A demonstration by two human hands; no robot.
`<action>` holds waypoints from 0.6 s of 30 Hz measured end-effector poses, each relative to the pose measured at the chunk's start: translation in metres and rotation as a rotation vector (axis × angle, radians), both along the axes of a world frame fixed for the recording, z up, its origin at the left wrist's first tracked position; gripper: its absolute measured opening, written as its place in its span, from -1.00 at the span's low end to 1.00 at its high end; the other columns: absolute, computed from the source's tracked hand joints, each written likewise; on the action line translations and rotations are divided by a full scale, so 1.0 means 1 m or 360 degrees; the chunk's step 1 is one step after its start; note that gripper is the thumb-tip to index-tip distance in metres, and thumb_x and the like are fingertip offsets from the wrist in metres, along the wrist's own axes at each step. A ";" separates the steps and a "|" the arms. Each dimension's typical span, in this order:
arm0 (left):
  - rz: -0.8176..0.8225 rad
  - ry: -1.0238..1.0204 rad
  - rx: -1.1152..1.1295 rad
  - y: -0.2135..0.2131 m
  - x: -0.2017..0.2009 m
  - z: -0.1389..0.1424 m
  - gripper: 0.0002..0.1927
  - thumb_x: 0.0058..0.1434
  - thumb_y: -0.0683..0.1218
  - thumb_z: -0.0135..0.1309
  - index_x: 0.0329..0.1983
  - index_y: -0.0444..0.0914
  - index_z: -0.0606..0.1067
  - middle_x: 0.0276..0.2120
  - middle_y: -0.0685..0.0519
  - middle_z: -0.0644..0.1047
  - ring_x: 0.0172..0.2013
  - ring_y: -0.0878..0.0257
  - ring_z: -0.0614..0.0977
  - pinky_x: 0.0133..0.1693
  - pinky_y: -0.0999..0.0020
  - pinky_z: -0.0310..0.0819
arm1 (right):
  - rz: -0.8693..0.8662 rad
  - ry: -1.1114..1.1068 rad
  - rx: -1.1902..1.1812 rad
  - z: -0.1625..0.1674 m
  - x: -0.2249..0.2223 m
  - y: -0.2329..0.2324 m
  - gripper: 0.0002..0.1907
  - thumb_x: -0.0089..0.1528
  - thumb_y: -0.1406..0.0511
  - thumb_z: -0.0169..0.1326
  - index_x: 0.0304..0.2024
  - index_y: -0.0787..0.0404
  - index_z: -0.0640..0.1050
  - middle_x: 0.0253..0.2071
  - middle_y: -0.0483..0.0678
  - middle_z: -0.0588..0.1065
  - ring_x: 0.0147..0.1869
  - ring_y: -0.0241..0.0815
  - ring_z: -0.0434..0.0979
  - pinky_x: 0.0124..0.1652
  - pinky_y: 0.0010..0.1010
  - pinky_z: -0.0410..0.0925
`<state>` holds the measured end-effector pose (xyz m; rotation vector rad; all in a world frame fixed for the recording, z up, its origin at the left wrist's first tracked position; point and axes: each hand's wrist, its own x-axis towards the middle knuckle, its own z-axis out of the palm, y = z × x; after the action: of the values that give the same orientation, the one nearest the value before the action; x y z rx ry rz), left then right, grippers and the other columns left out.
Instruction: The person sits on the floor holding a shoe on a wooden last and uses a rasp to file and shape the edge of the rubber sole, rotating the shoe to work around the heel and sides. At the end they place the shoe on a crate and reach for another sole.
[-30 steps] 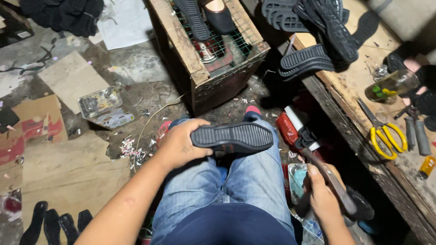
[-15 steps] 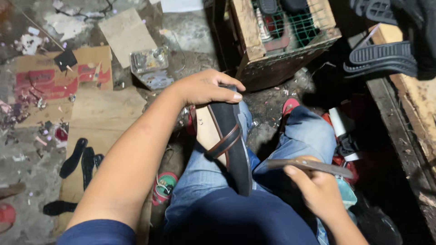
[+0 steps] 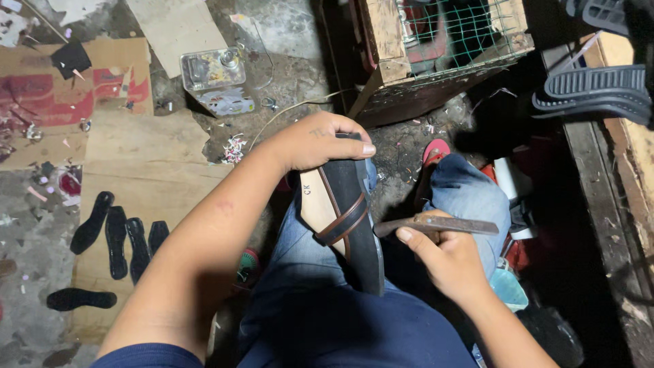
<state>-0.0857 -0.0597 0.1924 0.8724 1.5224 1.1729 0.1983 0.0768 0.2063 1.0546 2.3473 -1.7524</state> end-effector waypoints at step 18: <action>0.0130 0.0117 -0.0064 0.002 -0.083 -0.012 -0.50 0.26 0.25 0.07 -0.23 -0.28 0.64 -0.44 0.13 0.61 -0.37 0.45 0.53 -0.31 0.40 0.48 | -0.0097 0.0305 -0.0317 -0.045 -0.105 0.022 -0.77 0.21 0.24 0.23 -0.23 0.26 0.52 -0.47 -0.17 0.48 -0.45 -0.37 0.42 -0.44 -0.50 0.30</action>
<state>-0.1687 -0.0578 0.1805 0.8413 1.6496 1.1761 0.0929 0.0990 0.1613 0.9781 2.1994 -2.1457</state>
